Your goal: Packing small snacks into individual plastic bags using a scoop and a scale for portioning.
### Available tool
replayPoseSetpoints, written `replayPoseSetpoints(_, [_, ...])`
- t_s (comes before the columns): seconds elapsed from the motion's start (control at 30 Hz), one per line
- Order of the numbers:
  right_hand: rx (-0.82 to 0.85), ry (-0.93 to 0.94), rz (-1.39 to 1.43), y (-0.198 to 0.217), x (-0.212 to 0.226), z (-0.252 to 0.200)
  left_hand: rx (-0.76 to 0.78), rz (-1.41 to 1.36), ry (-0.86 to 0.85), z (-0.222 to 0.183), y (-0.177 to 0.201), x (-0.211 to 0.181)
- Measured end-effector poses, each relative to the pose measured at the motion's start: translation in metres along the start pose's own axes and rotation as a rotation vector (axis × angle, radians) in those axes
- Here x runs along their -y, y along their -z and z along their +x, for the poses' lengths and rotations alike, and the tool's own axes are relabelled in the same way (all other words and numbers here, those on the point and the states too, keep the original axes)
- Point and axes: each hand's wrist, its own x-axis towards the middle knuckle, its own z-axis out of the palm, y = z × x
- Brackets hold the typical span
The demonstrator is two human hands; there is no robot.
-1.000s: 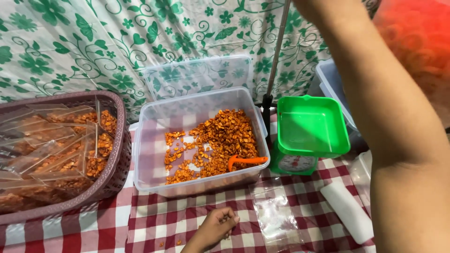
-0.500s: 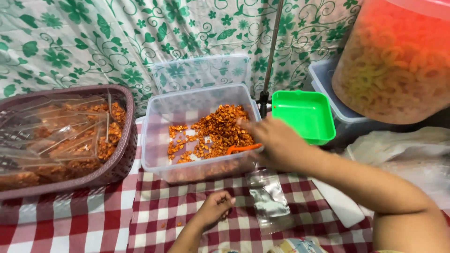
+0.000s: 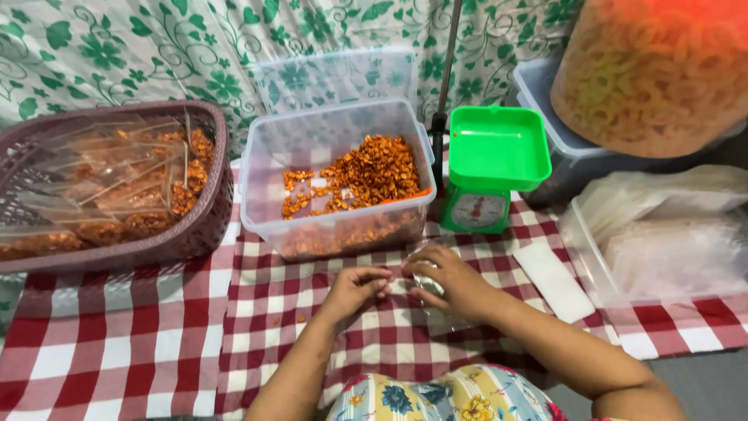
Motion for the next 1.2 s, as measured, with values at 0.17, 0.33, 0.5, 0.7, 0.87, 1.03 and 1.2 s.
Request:
replayPoseSetpoints(0.17, [-0.138, -0.068, 0.024, -0.003, -0.027, -0.018, -0.068, 0.174, -0.086, 0.001, 0.003, -0.003])
replayPoseSetpoints(0.33, [-0.341, -0.088, 0.012, -0.021, -0.075, -0.033, -0.074, 0.345, -0.171, -0.011, -0.016, -0.034])
replayPoseSetpoints(0.5, [-0.493, -0.275, 0.091, -0.018, -0.083, -0.038, 0.031, 0.508, -0.247, 0.004, -0.025, -0.043])
replayPoseSetpoints(0.7, [-0.422, -0.374, 0.091, -0.019, -0.083, -0.040, 0.243, 0.929, -0.311, 0.018, -0.042, -0.034])
replayPoseSetpoints(0.87, [-0.058, -0.340, -0.062, 0.002, -0.056, -0.021, 0.266, 1.046, -0.433, 0.030, -0.054, -0.014])
replayPoseSetpoints(1.03, [0.193, -0.363, -0.243, -0.005, -0.060, -0.011, 0.235, 1.023, -0.407, 0.042, -0.054, -0.008])
replayPoseSetpoints(1.2, [0.320, -0.418, -0.306, -0.025, -0.087, -0.007, 0.221, 1.018, -0.248, 0.051, -0.046, 0.007])
